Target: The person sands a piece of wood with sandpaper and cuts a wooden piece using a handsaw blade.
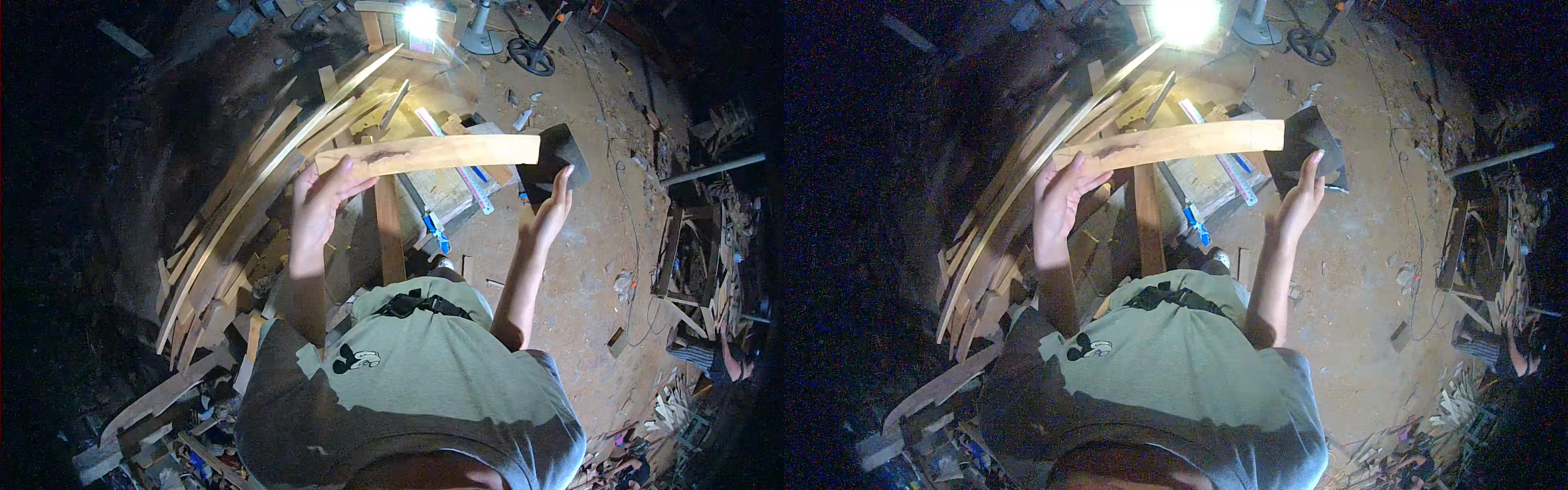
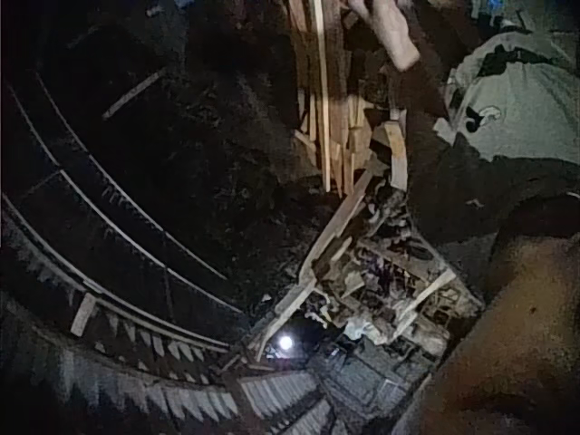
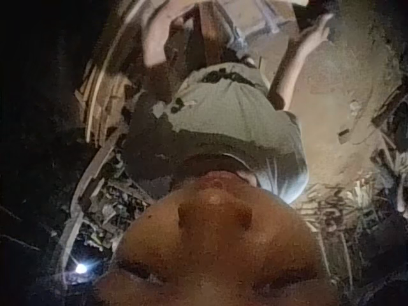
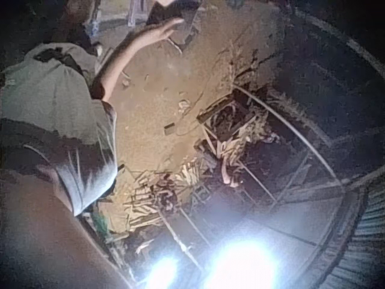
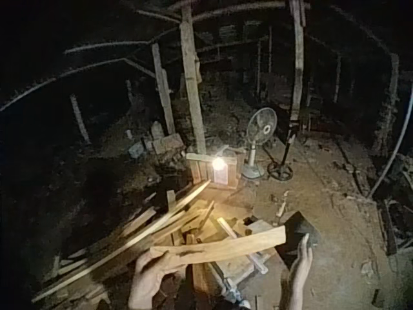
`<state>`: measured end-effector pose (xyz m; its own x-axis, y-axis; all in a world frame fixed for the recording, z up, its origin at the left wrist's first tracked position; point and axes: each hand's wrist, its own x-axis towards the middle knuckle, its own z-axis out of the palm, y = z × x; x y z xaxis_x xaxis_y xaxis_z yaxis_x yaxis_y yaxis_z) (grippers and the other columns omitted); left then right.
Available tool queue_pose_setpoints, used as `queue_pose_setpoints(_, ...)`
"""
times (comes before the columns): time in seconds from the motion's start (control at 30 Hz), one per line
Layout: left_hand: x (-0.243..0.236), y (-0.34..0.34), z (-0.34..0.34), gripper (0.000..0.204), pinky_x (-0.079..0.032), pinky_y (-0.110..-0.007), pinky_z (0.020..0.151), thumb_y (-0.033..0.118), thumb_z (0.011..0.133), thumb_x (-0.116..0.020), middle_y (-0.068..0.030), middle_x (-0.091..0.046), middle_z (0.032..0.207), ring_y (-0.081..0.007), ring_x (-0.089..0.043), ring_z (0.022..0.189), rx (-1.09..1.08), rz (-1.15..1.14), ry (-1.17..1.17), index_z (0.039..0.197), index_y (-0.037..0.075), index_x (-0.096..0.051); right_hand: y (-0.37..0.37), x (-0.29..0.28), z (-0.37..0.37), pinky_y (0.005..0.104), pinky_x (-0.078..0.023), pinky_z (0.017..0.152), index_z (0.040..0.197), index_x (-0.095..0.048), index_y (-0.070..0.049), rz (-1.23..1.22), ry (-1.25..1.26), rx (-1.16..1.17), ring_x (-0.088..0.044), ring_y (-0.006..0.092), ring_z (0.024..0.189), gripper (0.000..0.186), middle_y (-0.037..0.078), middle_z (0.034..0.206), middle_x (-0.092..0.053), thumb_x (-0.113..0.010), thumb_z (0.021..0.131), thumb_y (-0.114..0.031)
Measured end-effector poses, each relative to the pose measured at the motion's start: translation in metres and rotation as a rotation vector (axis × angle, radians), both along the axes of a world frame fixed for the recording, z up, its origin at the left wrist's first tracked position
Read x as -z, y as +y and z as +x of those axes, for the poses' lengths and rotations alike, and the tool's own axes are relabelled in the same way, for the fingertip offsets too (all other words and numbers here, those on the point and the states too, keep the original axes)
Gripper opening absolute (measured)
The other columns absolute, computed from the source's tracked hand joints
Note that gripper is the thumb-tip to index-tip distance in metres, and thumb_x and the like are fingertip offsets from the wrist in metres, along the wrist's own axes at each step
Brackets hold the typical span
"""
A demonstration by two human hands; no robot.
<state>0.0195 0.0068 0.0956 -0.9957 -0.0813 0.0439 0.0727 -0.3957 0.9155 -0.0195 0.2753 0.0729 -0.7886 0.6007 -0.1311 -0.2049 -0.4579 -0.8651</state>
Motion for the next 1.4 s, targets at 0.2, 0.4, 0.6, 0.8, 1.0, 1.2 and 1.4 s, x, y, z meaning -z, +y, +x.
queue_pose_setpoints(0.2,-0.001,-0.002,-0.001,0.026,-0.048,-0.047,0.083,0.014,0.084,-0.054,-0.0170,-0.058,0.099,-0.0317,-0.059,0.089,0.019,0.090,-0.055,0.102,-0.005,-0.050,0.004,0.001,-0.001,0.0338,-0.038,0.083,0.116,-0.044,-0.003,0.041,0.002,-0.053,-0.049,0.0176,0.100,0.049,0.007,0.111,-0.051,-0.057,0.083,-0.036)
queue_pose_setpoints(0.4,0.009,-0.006,0.000,0.023,-0.048,-0.046,0.084,0.012,0.084,-0.053,-0.0169,-0.058,0.099,-0.0286,-0.060,0.089,0.052,0.112,-0.027,0.098,-0.006,-0.053,0.002,-0.001,-0.004,0.0278,-0.039,0.081,0.109,-0.050,0.001,0.156,0.061,0.051,-0.050,0.0127,0.093,0.038,0.006,0.103,-0.054,-0.052,0.087,-0.030)
queue_pose_setpoints(0.6,0.010,0.000,-0.002,0.023,-0.048,-0.039,0.084,0.010,0.085,-0.052,-0.0157,-0.058,0.101,-0.0229,-0.059,0.091,0.000,-0.060,-0.029,0.102,-0.006,-0.053,-0.001,-0.021,0.017,0.0263,-0.040,0.083,0.103,-0.057,0.004,0.653,0.114,0.032,-0.054,0.0144,0.093,0.021,0.010,0.101,-0.058,-0.051,0.086,-0.009)
queue_pose_setpoints(0.8,0.036,0.001,-0.011,0.024,-0.049,-0.032,0.078,0.014,0.086,-0.052,-0.0136,-0.060,0.096,-0.0186,-0.059,0.086,-0.032,-0.267,0.010,0.100,-0.006,-0.055,-0.042,-0.008,0.008,0.0287,-0.040,0.085,0.107,-0.054,0.002,1.182,0.376,-0.258,-0.055,0.0191,0.096,0.024,0.012,0.105,-0.059,-0.049,0.084,-0.002)
queue_pose_setpoints(1.0,0.080,0.006,-0.048,0.015,-0.045,-0.029,0.060,0.011,0.078,-0.058,-0.0140,-0.063,0.076,-0.0192,-0.062,0.066,-0.044,-0.986,0.146,0.088,-0.001,-0.061,-0.075,0.057,-0.009,0.0307,-0.035,0.094,0.115,-0.050,0.002,0.899,0.242,-0.662,-0.049,0.0221,0.111,0.030,0.015,0.116,-0.053,-0.045,0.085,-0.002)
queue_pose_setpoints(1.2,0.088,0.009,-0.063,0.015,-0.045,-0.032,0.060,0.007,0.077,-0.056,-0.0180,-0.061,0.076,-0.0276,-0.062,0.068,-0.005,-1.062,0.183,0.088,-0.002,-0.059,-0.101,0.076,-0.011,0.0317,-0.034,0.095,0.114,-0.051,0.000,0.889,0.478,-0.747,-0.044,0.0260,0.116,0.030,0.015,0.119,-0.051,-0.045,0.085,-0.002)
queue_pose_setpoints(1.4,0.085,0.008,-0.068,0.015,-0.046,-0.033,0.062,0.009,0.077,-0.055,-0.0185,-0.062,0.078,-0.0295,-0.062,0.072,0.015,-1.093,0.168,0.086,-0.001,-0.061,-0.075,0.120,-0.020,0.0309,-0.038,0.092,0.112,-0.053,-0.002,0.745,0.234,-0.798,-0.045,0.0248,0.114,0.028,0.014,0.118,-0.051,-0.048,0.085,-0.007)
